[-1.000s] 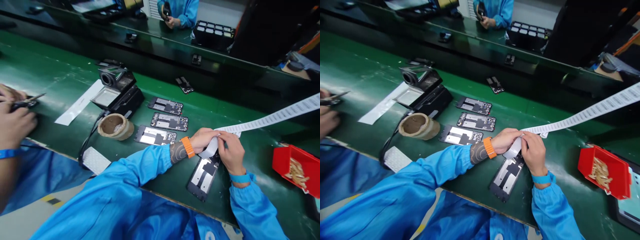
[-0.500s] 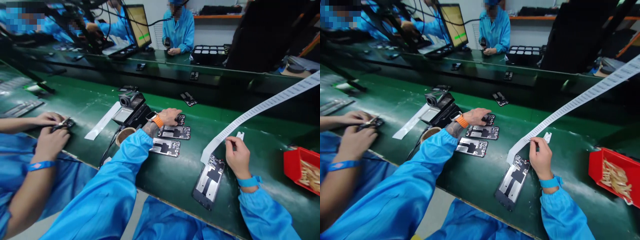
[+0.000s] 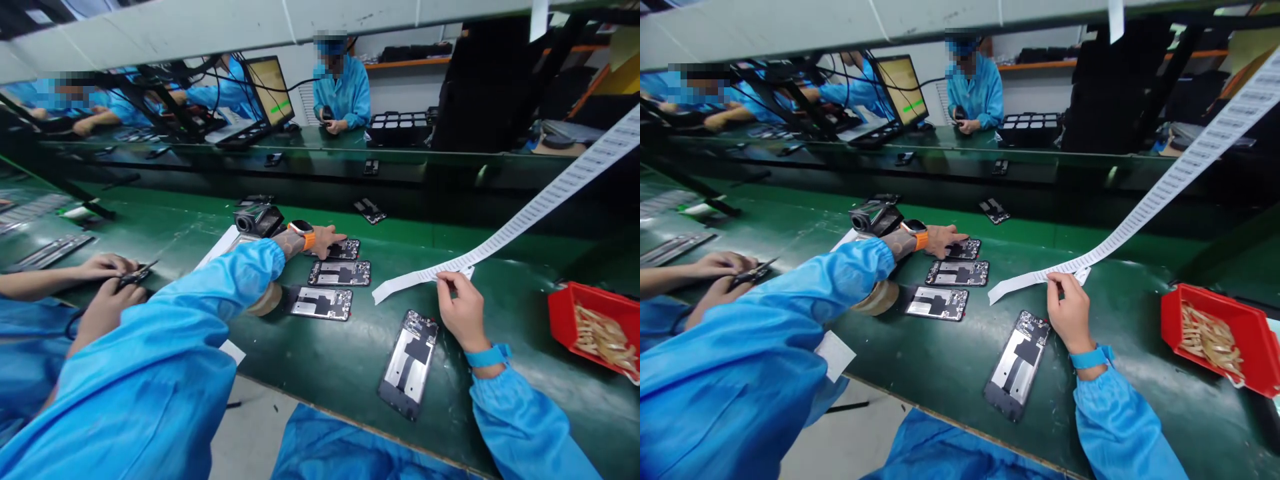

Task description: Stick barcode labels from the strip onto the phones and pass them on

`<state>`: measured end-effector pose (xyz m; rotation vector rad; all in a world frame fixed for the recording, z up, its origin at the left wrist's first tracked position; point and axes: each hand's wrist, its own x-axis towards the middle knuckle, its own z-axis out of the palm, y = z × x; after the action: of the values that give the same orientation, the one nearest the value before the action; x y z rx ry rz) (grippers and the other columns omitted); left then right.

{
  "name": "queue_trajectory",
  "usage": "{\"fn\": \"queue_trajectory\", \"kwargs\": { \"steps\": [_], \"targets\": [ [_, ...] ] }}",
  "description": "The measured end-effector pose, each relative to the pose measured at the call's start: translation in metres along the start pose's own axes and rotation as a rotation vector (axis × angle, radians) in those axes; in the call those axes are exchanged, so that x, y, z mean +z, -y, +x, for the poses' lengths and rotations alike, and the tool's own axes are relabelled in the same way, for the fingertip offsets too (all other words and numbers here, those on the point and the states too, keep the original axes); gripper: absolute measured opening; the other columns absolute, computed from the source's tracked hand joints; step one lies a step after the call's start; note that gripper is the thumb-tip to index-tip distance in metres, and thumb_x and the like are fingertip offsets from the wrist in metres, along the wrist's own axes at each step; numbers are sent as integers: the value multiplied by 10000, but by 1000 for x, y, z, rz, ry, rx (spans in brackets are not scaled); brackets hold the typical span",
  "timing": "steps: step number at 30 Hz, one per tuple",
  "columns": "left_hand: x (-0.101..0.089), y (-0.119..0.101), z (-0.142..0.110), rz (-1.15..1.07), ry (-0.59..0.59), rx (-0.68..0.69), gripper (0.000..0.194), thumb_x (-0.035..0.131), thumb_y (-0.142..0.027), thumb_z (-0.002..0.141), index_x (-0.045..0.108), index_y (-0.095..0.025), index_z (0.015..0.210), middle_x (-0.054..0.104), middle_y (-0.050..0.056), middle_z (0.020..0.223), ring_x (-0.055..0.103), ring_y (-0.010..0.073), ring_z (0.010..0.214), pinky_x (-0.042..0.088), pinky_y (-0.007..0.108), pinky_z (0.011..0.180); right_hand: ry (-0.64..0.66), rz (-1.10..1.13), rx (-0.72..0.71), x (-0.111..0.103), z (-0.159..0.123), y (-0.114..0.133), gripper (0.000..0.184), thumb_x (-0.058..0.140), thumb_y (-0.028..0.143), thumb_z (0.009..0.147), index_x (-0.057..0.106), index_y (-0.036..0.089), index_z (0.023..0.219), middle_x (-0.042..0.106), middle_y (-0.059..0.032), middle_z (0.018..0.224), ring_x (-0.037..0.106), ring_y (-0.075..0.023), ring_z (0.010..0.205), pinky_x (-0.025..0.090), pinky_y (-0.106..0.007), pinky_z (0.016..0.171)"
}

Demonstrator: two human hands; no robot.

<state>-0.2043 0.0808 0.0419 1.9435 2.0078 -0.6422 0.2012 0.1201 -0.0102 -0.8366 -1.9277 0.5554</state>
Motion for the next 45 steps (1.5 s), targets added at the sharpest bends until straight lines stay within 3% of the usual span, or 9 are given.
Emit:
{"fn": "queue_trajectory", "kwargs": {
  "steps": [10, 14, 17, 20, 24, 27, 31, 35, 45],
  "targets": [
    [21, -13, 12, -115, -262, 84, 832, 657, -539, 833, 449, -83, 1497, 531, 195, 1401, 555, 300, 1287, 420, 347, 1092, -32, 46, -12, 2, 1, -2, 166, 528, 247, 929, 689, 215, 912, 729, -56, 860, 675, -209, 767, 539, -347, 737],
    [8, -22, 11, -127, -300, 33, 793, 694, -514, 808, 511, -69, 1439, 560, 200, 1349, 598, 322, 1219, 455, 389, 1069, -40, 63, -7, 0, 2, 2, 174, 526, 257, 930, 691, 213, 895, 724, -55, 839, 664, -204, 747, 537, -339, 719],
    [-13, -33, -10, -206, -432, 11, 827, 732, -533, 756, 534, -67, 1410, 558, 203, 1318, 604, 340, 1172, 467, 449, 1061, -43, 66, -1, -2, 2, 4, 182, 527, 272, 929, 693, 209, 889, 720, -56, 830, 661, -200, 736, 535, -338, 710],
    [-22, -70, -50, -669, -640, 129, 847, 756, -596, 724, 550, -123, 1396, 585, 167, 1291, 591, 322, 1184, 486, 467, 1052, -46, 97, 52, -2, 2, 4, 180, 547, 294, 918, 699, 203, 885, 729, -64, 850, 673, -205, 761, 545, -347, 726],
    [-5, -153, -97, -1760, -531, 296, 872, 485, -766, 838, 462, -158, 1463, 589, 183, 1381, 618, 331, 1214, 546, 497, 973, -6, 288, 255, -3, 3, 10, 185, 614, 348, 886, 695, 184, 916, 705, -46, 773, 660, -183, 675, 556, -333, 650],
    [12, -204, -99, -2163, -376, 230, 835, 274, -739, 909, 481, -142, 1455, 533, 189, 1490, 577, 344, 1310, 544, 522, 986, 58, 475, 369, -6, 1, 28, 199, 678, 369, 845, 650, 185, 916, 643, 0, 681, 612, -146, 565, 529, -286, 538],
    [22, -231, -80, -2455, -268, 168, 746, 277, -664, 953, 606, -107, 1327, 616, 193, 1407, 635, 326, 1241, 566, 504, 973, 286, 596, 419, -9, -10, 67, 187, 711, 349, 824, 599, 206, 867, 615, 29, 646, 579, -116, 510, 491, -251, 485],
    [23, -235, -73, -2660, -325, 193, 732, 267, -669, 984, 675, -102, 1205, 699, 179, 1271, 710, 286, 1082, 624, 430, 860, 498, 560, 446, -2, -30, 96, 121, 682, 302, 849, 608, 206, 850, 607, 35, 637, 564, -103, 517, 472, -234, 496],
    [18, -239, -78, -2721, -374, 197, 719, 309, -701, 985, 713, -119, 1112, 709, 154, 1253, 726, 242, 1002, 647, 333, 756, 490, 283, 284, 6, -36, 103, 91, 678, 280, 860, 620, 217, 827, 647, 33, 651, 593, -106, 546, 489, -239, 562]
  ]
}}
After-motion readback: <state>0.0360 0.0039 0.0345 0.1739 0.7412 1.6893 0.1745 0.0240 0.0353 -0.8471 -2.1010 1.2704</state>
